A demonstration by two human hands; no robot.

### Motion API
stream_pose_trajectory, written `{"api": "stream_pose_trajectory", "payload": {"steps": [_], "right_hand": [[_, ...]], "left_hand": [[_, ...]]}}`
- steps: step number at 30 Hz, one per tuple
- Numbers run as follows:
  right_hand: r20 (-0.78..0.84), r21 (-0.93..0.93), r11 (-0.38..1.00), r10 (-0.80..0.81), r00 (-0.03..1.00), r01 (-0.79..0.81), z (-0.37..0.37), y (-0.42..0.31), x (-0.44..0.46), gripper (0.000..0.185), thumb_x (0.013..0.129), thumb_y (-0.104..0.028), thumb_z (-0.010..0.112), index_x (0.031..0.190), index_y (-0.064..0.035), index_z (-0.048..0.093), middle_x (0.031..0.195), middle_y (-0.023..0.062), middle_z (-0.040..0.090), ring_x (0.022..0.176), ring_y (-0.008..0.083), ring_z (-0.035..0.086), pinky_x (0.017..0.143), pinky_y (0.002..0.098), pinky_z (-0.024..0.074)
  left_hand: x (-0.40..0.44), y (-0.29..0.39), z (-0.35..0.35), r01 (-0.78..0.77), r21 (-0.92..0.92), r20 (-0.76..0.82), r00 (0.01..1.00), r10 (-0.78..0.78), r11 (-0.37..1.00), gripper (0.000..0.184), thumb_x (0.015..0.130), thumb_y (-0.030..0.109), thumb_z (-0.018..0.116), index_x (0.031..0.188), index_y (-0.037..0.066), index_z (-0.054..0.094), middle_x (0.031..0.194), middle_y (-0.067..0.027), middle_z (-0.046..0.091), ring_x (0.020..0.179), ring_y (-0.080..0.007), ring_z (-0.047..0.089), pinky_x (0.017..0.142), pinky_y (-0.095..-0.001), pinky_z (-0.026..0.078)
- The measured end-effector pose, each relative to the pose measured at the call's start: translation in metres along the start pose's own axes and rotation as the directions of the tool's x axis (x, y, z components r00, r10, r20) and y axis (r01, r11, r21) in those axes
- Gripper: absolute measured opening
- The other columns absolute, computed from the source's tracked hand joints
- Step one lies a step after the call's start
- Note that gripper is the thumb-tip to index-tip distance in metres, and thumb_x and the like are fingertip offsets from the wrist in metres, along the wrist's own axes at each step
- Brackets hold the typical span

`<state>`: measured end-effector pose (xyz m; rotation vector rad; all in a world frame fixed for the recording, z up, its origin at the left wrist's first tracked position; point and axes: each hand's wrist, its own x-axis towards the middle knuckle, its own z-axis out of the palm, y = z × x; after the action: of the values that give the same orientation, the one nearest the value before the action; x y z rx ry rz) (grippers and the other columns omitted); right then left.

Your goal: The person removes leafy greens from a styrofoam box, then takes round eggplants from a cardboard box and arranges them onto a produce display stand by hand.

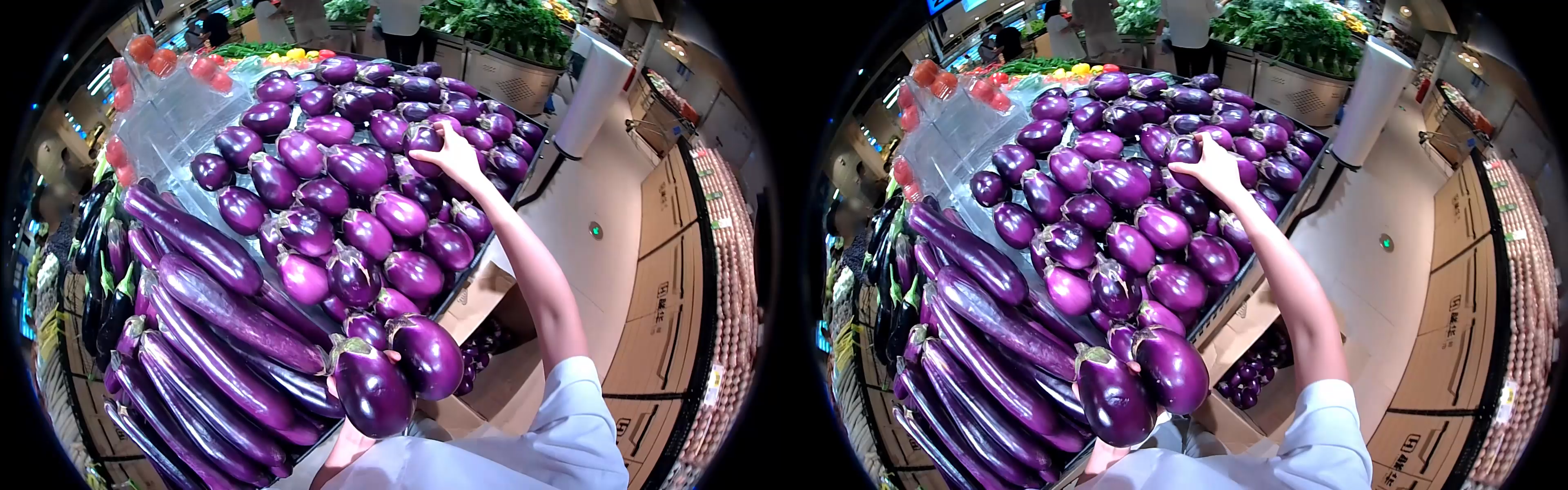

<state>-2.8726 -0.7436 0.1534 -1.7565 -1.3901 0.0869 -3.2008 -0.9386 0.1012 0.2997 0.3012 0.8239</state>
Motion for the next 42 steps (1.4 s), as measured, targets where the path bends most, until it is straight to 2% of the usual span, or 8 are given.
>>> {"api": "stream_pose_trajectory", "payload": {"steps": [15, 17, 19, 22, 27, 33, 37, 42], "right_hand": [[0.031, -0.365, 0.787, -0.524, 0.851, 0.498, 0.051, 0.059, 0.039, 0.069, 0.075, -0.052, 0.058, 0.114, 0.0028, 0.046, 0.107, 0.0207, 0.05, 0.102, 0.0305, 0.047, 0.087, 0.0396, 0.0388], [-0.129, -0.02, 0.941, -0.339, 0.932, 0.339, 0.018, 0.033, 0.029, 0.063, 0.078, -0.048, 0.058, 0.116, 0.0009, 0.045, 0.108, 0.0188, 0.05, 0.104, 0.0301, 0.045, 0.09, 0.0403, 0.0364], [0.164, 0.527, 0.85, -0.106, 0.981, 0.004, -0.02, -0.003, -0.005, 0.048, 0.086, -0.037, 0.052, 0.117, -0.0014, 0.045, 0.105, 0.0114, 0.052, 0.094, 0.0201, 0.052, 0.082, 0.035, 0.0429], [0.716, 0.603, 0.692, -0.25, 0.652, -0.397, -0.049, -0.024, -0.063, 0.053, 0.085, -0.023, 0.057, 0.129, -0.0086, 0.031, 0.11, 0.0115, 0.05, 0.096, 0.0191, 0.052, 0.083, 0.0328, 0.0443], [0.788, 0.504, 0.694, -0.125, 0.603, -0.514, -0.053, -0.033, -0.077, 0.078, 0.068, -0.032, 0.074, 0.13, -0.0081, 0.035, 0.125, 0.0141, 0.042, 0.117, 0.0254, 0.041, 0.1, 0.0381, 0.0318], [0.375, 0.53, 0.838, -0.091, 0.922, -0.133, -0.024, -0.017, 0.025, 0.079, 0.063, -0.036, 0.074, 0.125, -0.0036, 0.037, 0.122, 0.0149, 0.044, 0.114, 0.0259, 0.043, 0.099, 0.036, 0.0325], [0.393, 0.385, 0.905, -0.338, 0.855, 0.181, 0.024, -0.021, 0.096, 0.069, 0.068, -0.033, 0.071, 0.125, -0.0095, 0.039, 0.119, 0.0126, 0.047, 0.114, 0.0226, 0.044, 0.097, 0.0352, 0.034], [0.495, 0.336, 0.936, -0.27, 0.826, 0.104, 0.073, 0.007, 0.109, 0.063, 0.077, -0.044, 0.061, 0.121, -0.002, 0.045, 0.113, 0.0168, 0.053, 0.104, 0.0266, 0.052, 0.09, 0.0349, 0.0394]], "left_hand": [[0.085, 0.001, 0.012, -0.144, 0.066, 0.014, 0.99, 0.143, 0.987, 0.097, 0.063, 0.076, 0.051, 0.115, -0.005, 0.04, 0.097, -0.0125, 0.055, 0.082, -0.0212, 0.06, 0.068, -0.0325, 0.053], [0.091, 0.002, 0.014, -0.153, 0.067, 0.041, 0.988, 0.151, 0.986, 0.097, 0.062, 0.076, 0.052, 0.115, -0.005, 0.04, 0.097, -0.0125, 0.055, 0.083, -0.0211, 0.06, 0.068, -0.0324, 0.053], [0.099, 0.007, 0.019, -0.15, 0.049, 0.08, 0.986, 0.145, 0.988, 0.097, 0.062, 0.076, 0.052, 0.115, -0.005, 0.04, 0.098, -0.0124, 0.055, 0.083, -0.0211, 0.06, 0.068, -0.0323, 0.053], [0.113, 0.009, 0.038, -0.126, -0.037, 0.126, 0.984, 0.13, 0.991, 0.097, 0.062, 0.075, 0.054, 0.116, -0.004, 0.04, 0.101, -0.0124, 0.054, 0.086, -0.0207, 0.06, 0.07, -0.0326, 0.053], [0.125, 0.008, 0.045, -0.08, 0.036, 0.0, 0.997, 0.08, 0.996, 0.095, 0.061, 0.07, 0.06, 0.12, -0.002, 0.039, 0.113, -0.0112, 0.05, 0.089, -0.0223, 0.059, 0.079, -0.0387, 0.052], [0.138, 0.03, 0.072, -0.068, 0.103, 0.137, 0.989, 0.053, 0.992, 0.092, 0.059, 0.067, 0.064, 0.119, 0.001, 0.044, 0.144, -0.0095, 0.01, 0.133, -0.0399, 0.005, 0.098, -0.0683, 0.015], [0.145, 0.024, 0.055, -0.107, -0.106, 0.192, 0.973, 0.126, 0.989, 0.09, 0.061, 0.067, 0.062, 0.12, 0.002, 0.044, 0.141, -0.012, 0.021, 0.13, -0.0372, 0.018, 0.101, -0.0638, 0.017], [0.149, 0.026, 0.041, -0.115, -0.227, 0.153, 0.977, 0.152, 0.967, 0.089, 0.063, 0.064, 0.063, 0.125, 0.005, 0.039, 0.119, -0.0111, 0.049, 0.109, -0.0306, 0.048, 0.099, -0.0583, 0.027]]}}
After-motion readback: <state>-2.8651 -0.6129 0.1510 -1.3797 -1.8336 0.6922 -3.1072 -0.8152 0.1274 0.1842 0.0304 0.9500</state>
